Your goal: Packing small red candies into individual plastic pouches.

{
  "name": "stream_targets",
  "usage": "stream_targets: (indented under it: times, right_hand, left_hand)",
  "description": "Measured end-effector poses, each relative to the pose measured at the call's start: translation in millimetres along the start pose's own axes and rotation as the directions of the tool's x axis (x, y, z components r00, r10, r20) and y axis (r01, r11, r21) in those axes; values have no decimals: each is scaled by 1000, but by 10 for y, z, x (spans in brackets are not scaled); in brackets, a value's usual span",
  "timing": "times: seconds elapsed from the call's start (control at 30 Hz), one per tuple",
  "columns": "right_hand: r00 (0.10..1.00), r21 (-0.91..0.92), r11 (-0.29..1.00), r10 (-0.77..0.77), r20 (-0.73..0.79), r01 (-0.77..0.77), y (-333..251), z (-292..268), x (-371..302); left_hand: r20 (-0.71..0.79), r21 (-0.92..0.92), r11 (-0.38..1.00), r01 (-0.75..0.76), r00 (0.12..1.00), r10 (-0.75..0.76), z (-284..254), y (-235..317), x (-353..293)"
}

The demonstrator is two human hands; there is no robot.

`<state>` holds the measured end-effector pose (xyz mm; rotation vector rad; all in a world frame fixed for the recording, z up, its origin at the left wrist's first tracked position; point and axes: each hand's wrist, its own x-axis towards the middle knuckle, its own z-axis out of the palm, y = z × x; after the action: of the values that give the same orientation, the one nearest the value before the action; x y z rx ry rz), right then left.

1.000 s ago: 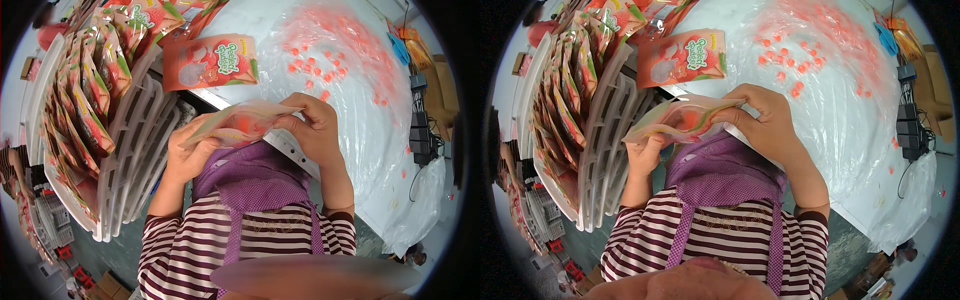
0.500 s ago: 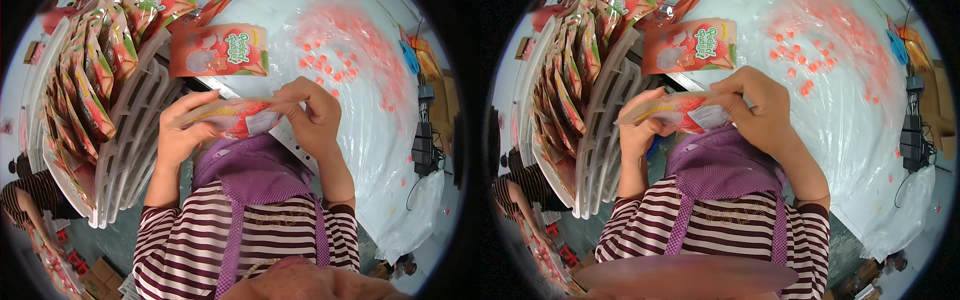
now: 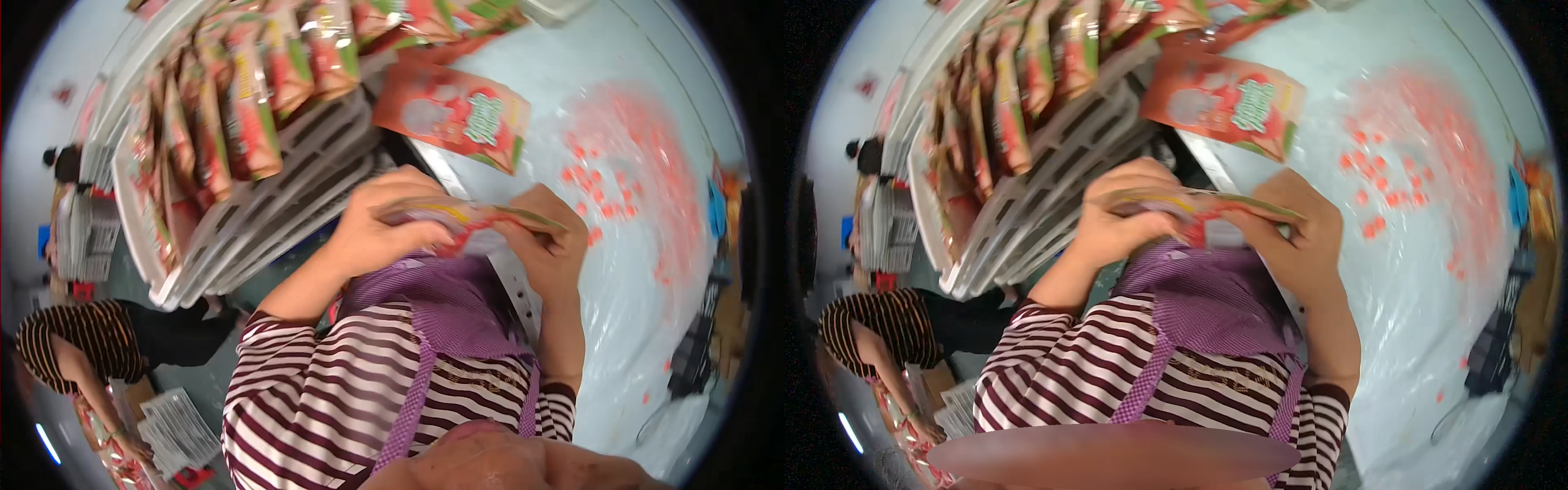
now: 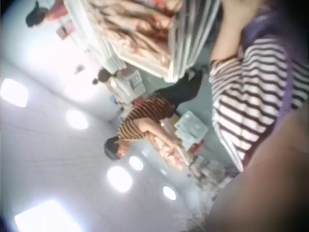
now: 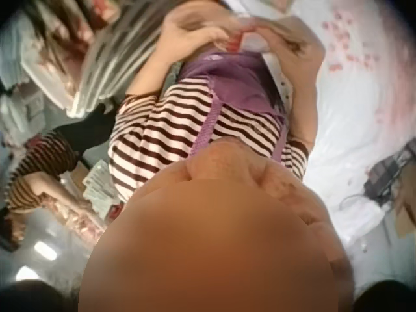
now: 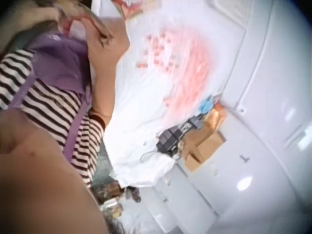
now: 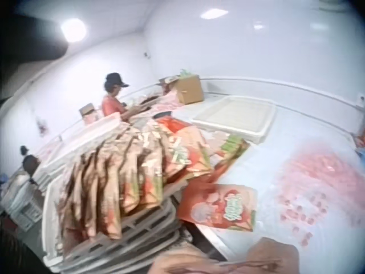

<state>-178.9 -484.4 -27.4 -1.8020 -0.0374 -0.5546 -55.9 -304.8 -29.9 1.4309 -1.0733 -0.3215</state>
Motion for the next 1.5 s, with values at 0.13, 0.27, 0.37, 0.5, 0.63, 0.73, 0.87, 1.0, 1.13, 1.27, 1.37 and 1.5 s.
stream_targets:
  times: [0.13,0.27,0.37,0.5,0.63,0.73,0.87,1.0,1.13,1.27,1.37,1.5]
  right_hand:
    - [991,75,997,-9,137,-1,77,-64,-17]
    - [995,-225,969,-102,16,103,-192,-79,52]
    - [934,-582,730,-262,243,357,-340,-26,32]
    - [934,-571,742,-241,262,352,-426,-41,-87]
    - [934,-483,804,-248,259,347,-429,0,-117]
    - [919,-454,807,-268,288,377,-421,15,-162]
    - [905,-437,802,-289,313,408,-412,33,-219]
    - [901,-380,846,-233,366,373,-463,54,-159]
    - [894,-394,824,-271,358,407,-378,34,-177]
    - [893,-332,848,-307,328,413,-327,44,-185]
    - [887,-286,864,-314,338,415,-313,68,-182]
    - [861,-361,791,-390,326,494,-329,59,-153]
  left_hand:
    - [-31,-104,991,90,995,-93,-7,38,-118]
    - [-49,99,985,-142,988,147,-43,36,-158]
    - [-19,210,946,-248,966,258,17,114,-151]
    - [38,332,842,-425,898,438,91,186,-192]
    - [57,397,794,-460,876,478,134,269,-274]
    - [69,409,797,-445,886,459,141,330,-349]
    - [77,412,793,-450,884,462,136,456,-388]
    - [109,471,773,-426,897,428,83,565,-444]
    - [137,499,776,-387,919,370,132,576,-459]
    - [110,515,775,-366,925,363,198,570,-494]
    - [117,525,756,-391,913,391,190,557,-490]
    - [82,422,860,-289,956,281,130,503,-488]
